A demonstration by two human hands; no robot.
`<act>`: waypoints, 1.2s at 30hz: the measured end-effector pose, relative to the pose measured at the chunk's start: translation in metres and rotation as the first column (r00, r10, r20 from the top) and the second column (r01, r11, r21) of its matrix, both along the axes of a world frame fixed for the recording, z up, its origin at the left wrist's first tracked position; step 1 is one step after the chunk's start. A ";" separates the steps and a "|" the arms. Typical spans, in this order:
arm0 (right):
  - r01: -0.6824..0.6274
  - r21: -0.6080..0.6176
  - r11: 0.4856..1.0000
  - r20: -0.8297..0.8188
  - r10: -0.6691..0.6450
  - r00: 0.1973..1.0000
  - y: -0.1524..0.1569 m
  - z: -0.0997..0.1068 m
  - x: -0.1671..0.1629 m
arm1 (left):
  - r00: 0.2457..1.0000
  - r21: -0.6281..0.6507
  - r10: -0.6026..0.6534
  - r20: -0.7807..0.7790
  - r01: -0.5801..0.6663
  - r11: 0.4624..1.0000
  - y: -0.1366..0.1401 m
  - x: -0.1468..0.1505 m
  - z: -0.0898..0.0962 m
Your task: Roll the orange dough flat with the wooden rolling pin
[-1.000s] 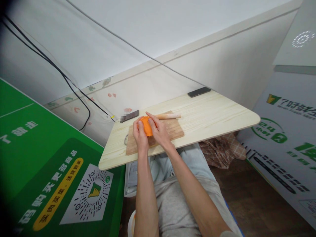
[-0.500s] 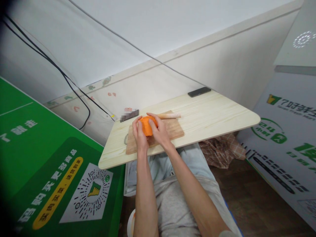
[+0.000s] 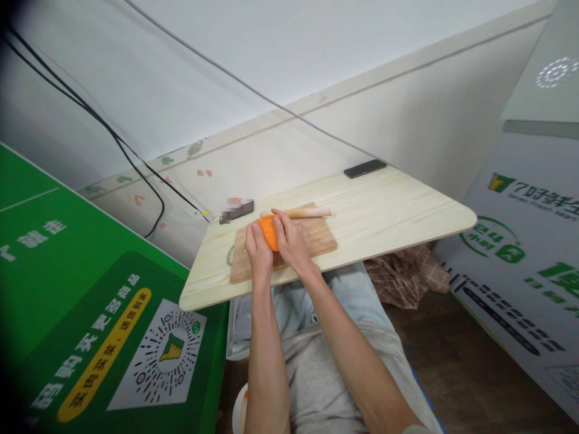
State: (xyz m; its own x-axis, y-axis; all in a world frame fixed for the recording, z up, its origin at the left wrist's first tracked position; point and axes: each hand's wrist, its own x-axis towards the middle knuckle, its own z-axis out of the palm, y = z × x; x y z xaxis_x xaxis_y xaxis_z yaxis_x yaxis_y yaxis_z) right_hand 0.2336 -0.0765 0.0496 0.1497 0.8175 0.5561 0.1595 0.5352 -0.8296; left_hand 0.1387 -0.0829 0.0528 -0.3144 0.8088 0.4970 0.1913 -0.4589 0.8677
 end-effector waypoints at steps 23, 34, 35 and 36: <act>0.005 -0.078 0.997 -0.299 -0.028 0.954 0.014 -0.001 0.006 | 0.977 -0.148 -0.028 0.210 0.060 0.987 0.015 -0.002 -0.010; -0.004 -0.124 0.992 -0.318 -0.035 0.947 0.013 0.002 0.008 | 0.989 -0.097 -0.060 0.135 0.074 0.993 0.010 -0.004 -0.005; -0.004 -0.125 0.992 -0.311 -0.035 0.950 0.012 0.003 0.009 | 0.990 -0.094 -0.065 0.127 0.077 0.993 0.010 -0.005 -0.005; -0.005 -0.124 0.992 -0.304 -0.033 0.952 0.012 0.003 0.010 | 0.990 -0.092 -0.068 0.121 0.079 0.993 0.010 -0.005 -0.006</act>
